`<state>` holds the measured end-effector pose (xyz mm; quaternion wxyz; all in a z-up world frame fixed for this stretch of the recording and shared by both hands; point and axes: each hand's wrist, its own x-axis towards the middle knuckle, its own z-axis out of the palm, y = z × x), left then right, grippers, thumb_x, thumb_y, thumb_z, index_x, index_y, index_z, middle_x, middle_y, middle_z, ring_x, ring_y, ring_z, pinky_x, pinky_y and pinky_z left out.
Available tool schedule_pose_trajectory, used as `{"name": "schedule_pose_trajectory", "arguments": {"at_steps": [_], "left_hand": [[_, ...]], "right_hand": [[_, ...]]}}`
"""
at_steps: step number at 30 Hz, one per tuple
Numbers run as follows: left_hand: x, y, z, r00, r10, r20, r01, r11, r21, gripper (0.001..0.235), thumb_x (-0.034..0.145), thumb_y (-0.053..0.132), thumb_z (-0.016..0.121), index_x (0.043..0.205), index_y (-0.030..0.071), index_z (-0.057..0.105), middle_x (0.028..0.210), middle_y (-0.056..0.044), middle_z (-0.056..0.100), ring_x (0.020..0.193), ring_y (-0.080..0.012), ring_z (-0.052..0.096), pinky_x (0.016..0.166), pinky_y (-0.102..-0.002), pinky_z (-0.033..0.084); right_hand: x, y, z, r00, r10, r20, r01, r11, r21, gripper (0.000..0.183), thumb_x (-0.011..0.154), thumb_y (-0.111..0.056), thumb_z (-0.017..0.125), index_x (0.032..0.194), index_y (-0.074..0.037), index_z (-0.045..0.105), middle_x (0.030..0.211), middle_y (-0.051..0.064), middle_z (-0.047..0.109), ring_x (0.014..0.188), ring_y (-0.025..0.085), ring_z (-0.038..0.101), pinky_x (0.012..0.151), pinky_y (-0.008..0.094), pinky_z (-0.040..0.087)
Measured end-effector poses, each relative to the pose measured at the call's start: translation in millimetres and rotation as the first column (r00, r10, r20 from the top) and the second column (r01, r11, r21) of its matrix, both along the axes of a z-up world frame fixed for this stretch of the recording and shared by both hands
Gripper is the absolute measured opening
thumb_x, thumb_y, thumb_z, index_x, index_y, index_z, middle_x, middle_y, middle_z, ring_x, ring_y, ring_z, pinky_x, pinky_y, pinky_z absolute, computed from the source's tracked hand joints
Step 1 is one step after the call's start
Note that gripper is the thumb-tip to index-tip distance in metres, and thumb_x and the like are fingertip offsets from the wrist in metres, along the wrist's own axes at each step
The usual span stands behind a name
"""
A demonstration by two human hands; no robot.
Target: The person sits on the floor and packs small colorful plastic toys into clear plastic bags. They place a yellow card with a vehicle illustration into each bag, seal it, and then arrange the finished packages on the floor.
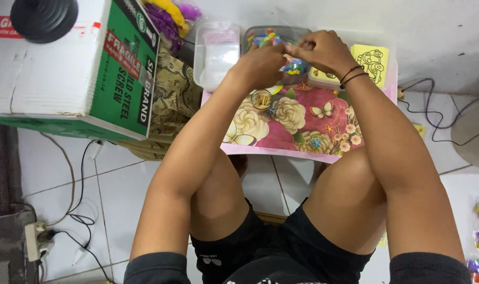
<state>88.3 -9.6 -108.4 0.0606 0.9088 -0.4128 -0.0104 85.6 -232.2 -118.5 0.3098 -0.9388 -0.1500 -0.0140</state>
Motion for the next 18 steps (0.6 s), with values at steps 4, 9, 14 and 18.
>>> {"name": "schedule_pose_trajectory", "arguments": {"at_steps": [4, 9, 14, 18], "left_hand": [[-13.3, -5.2, 6.9, 0.996, -0.023, -0.089, 0.020, 0.999, -0.031, 0.028, 0.093, 0.025, 0.068, 0.106, 0.002, 0.076, 0.131, -0.007, 0.062, 0.122, -0.0392, 0.054, 0.103, -0.060, 0.044], [-21.9, -4.7, 15.0, 0.986, -0.085, -0.142, 0.084, 0.996, -0.013, 0.036, 0.089, 0.024, 0.072, 0.124, 0.030, 0.075, 0.148, 0.002, 0.055, 0.129, -0.0309, 0.053, 0.105, -0.057, 0.044], [-15.7, 9.9, 18.1, 0.978, -0.068, -0.196, 0.051, 0.995, -0.089, 0.029, 0.092, 0.025, 0.072, 0.120, 0.020, 0.076, 0.139, -0.002, 0.061, 0.116, -0.0317, 0.062, 0.096, -0.049, 0.050], [7.1, 28.0, -9.4, 0.996, 0.023, -0.082, -0.033, 0.992, -0.122, 0.030, 0.096, 0.034, 0.071, 0.115, 0.011, 0.077, 0.121, -0.006, 0.072, 0.104, -0.0309, 0.068, 0.088, -0.045, 0.055]], "right_hand": [[1.0, -18.7, 1.9, 0.992, 0.102, 0.077, -0.121, 0.943, 0.311, 0.011, 0.096, -0.003, 0.075, 0.104, 0.004, 0.076, 0.084, 0.009, 0.071, 0.062, 0.014, 0.062, 0.058, 0.025, 0.050], [-5.0, -40.0, 4.4, 0.998, 0.058, -0.007, -0.051, 0.918, 0.393, 0.007, 0.103, 0.000, 0.074, 0.108, 0.004, 0.075, 0.082, 0.010, 0.069, 0.063, 0.012, 0.061, 0.061, 0.023, 0.059], [-9.2, -57.2, 1.9, 0.987, 0.092, -0.129, -0.012, 0.855, 0.519, 0.006, 0.105, -0.004, 0.074, 0.104, 0.001, 0.072, 0.086, 0.008, 0.069, 0.068, 0.011, 0.065, 0.066, 0.022, 0.059], [-17.1, -57.6, 8.6, 0.971, 0.151, -0.184, -0.016, 0.813, 0.582, 0.013, 0.101, -0.008, 0.078, 0.104, 0.002, 0.070, 0.085, 0.009, 0.067, 0.067, 0.012, 0.063, 0.068, 0.022, 0.061]]}}
